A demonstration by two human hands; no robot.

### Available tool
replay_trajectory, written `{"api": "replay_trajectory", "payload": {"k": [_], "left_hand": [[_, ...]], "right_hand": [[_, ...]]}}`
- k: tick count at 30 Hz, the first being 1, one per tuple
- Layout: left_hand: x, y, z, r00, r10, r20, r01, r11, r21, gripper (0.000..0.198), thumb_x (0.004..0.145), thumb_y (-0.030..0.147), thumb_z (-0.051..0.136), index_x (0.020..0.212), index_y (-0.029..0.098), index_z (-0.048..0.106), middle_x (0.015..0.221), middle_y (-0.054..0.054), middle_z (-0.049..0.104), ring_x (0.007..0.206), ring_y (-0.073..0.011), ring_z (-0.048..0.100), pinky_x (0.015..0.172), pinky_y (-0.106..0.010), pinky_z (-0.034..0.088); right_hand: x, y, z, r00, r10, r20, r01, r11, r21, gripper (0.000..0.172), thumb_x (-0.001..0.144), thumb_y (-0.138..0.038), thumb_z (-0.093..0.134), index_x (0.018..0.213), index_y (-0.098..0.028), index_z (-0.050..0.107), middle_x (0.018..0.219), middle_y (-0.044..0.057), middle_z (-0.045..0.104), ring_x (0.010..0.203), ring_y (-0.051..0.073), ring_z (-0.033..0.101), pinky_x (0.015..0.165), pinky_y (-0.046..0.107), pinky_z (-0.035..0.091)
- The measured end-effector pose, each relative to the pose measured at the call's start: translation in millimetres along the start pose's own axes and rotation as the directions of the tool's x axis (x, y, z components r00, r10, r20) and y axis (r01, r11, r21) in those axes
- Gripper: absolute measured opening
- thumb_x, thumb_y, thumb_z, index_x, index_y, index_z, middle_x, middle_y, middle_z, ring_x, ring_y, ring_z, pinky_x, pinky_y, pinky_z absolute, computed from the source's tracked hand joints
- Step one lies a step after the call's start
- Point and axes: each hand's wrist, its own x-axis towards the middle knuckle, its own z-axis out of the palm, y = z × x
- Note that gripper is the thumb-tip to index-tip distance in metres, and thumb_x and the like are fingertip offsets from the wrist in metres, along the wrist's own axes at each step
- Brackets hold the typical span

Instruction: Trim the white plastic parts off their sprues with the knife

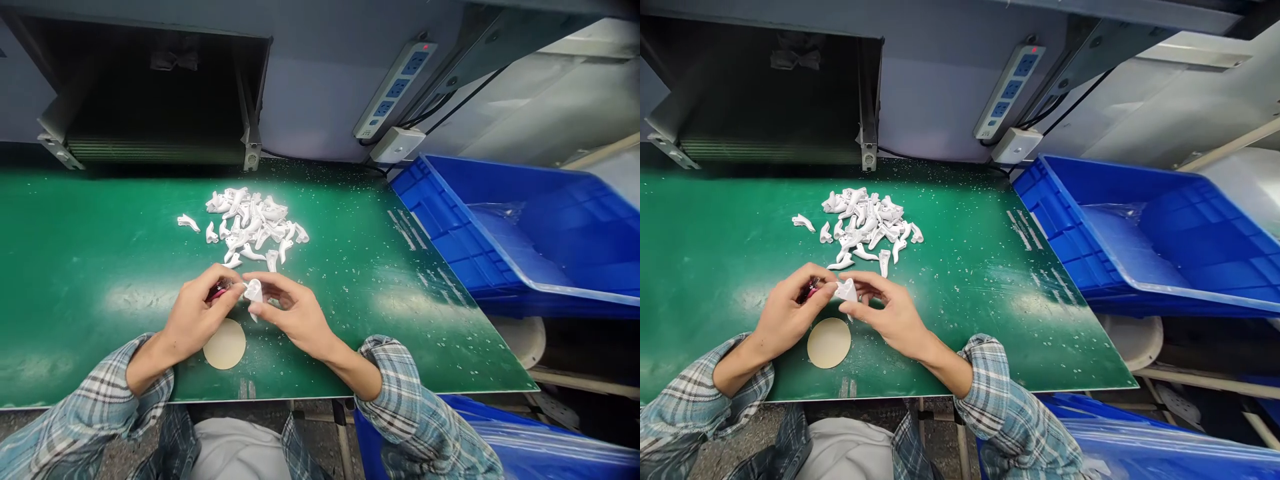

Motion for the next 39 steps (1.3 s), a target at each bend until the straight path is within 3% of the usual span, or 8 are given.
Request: {"api": "replay_trajectory", "payload": {"k": [3, 5, 8, 11, 27, 31, 34, 39], "left_hand": [[2, -1, -4.7, 0.999, 0.028, 0.031, -0.031, 0.993, 0.116, 0.017, 0.102, 0.035, 0.056, 0.100, 0.020, 0.065, 0.072, 0.003, 0.064, 0.057, -0.0100, 0.052, 0.056, -0.021, 0.041], [1, -4, -7.4, 0.990, 0.137, 0.036, -0.142, 0.948, 0.283, 0.022, 0.102, 0.040, 0.059, 0.106, 0.020, 0.065, 0.076, 0.002, 0.067, 0.059, -0.0105, 0.055, 0.058, -0.022, 0.041], [-1, -7, -8.9, 0.948, 0.312, 0.057, -0.294, 0.794, 0.532, 0.028, 0.103, 0.046, 0.059, 0.100, 0.018, 0.065, 0.086, -0.001, 0.074, 0.068, -0.0131, 0.065, 0.060, -0.025, 0.039], [-2, -9, -8.2, 0.922, 0.374, 0.096, -0.340, 0.669, 0.661, 0.033, 0.105, 0.047, 0.055, 0.091, 0.018, 0.065, 0.078, -0.001, 0.073, 0.064, -0.0134, 0.063, 0.056, -0.028, 0.032], [0, -5, -6.4, 0.924, 0.353, 0.146, -0.336, 0.569, 0.750, 0.049, 0.109, 0.048, 0.043, 0.073, 0.019, 0.060, 0.062, 0.000, 0.056, 0.055, -0.0141, 0.048, 0.053, -0.031, 0.023], [-1, -4, -6.9, 0.932, 0.333, 0.147, -0.328, 0.594, 0.735, 0.048, 0.109, 0.046, 0.044, 0.072, 0.019, 0.060, 0.062, 0.000, 0.055, 0.056, -0.0142, 0.047, 0.054, -0.032, 0.023], [-2, -6, -7.6, 0.941, 0.309, 0.136, -0.318, 0.675, 0.666, 0.044, 0.107, 0.046, 0.048, 0.075, 0.020, 0.062, 0.063, 0.000, 0.057, 0.057, -0.0135, 0.049, 0.055, -0.031, 0.024], [-1, -9, -7.8, 0.969, 0.217, 0.116, -0.244, 0.908, 0.342, 0.031, 0.108, 0.042, 0.047, 0.121, 0.018, 0.063, 0.088, -0.004, 0.068, 0.078, -0.0163, 0.059, 0.071, -0.028, 0.045]], "right_hand": [[2, -2, -3, 0.991, 0.123, 0.049, -0.129, 0.976, 0.174, 0.034, 0.091, -0.040, 0.076, 0.121, -0.024, 0.074, 0.110, 0.006, 0.077, 0.095, 0.019, 0.073, 0.082, 0.031, 0.062], [3, -4, -5, 0.986, 0.161, 0.032, -0.164, 0.970, 0.182, 0.031, 0.091, -0.039, 0.076, 0.118, -0.023, 0.074, 0.107, 0.006, 0.076, 0.092, 0.017, 0.072, 0.079, 0.028, 0.061], [4, -7, -6, 0.983, 0.184, 0.000, -0.182, 0.972, 0.149, 0.028, 0.088, -0.038, 0.078, 0.111, -0.022, 0.074, 0.099, 0.005, 0.074, 0.082, 0.015, 0.068, 0.070, 0.025, 0.059], [4, -8, -6, 0.978, 0.209, 0.001, -0.207, 0.968, 0.140, 0.029, 0.086, -0.040, 0.080, 0.107, -0.020, 0.073, 0.090, 0.004, 0.072, 0.075, 0.014, 0.066, 0.063, 0.024, 0.057], [1, -13, -6, 0.975, 0.220, -0.023, -0.218, 0.973, 0.082, 0.025, 0.084, -0.035, 0.080, 0.103, -0.020, 0.073, 0.085, 0.003, 0.070, 0.069, 0.014, 0.063, 0.060, 0.025, 0.055], [0, -13, -5, 0.976, 0.211, -0.047, -0.208, 0.976, 0.066, 0.025, 0.084, -0.034, 0.080, 0.103, -0.020, 0.074, 0.085, 0.003, 0.070, 0.068, 0.014, 0.062, 0.060, 0.025, 0.054], [2, -10, -7, 0.978, 0.206, -0.042, -0.203, 0.976, 0.075, 0.026, 0.086, -0.036, 0.079, 0.107, -0.021, 0.075, 0.089, 0.004, 0.072, 0.072, 0.015, 0.063, 0.064, 0.027, 0.056], [7, -2, -11, 0.965, 0.259, 0.042, -0.260, 0.917, 0.303, 0.036, 0.091, -0.046, 0.075, 0.119, -0.023, 0.076, 0.100, 0.005, 0.073, 0.076, 0.014, 0.061, 0.072, 0.028, 0.056]]}}
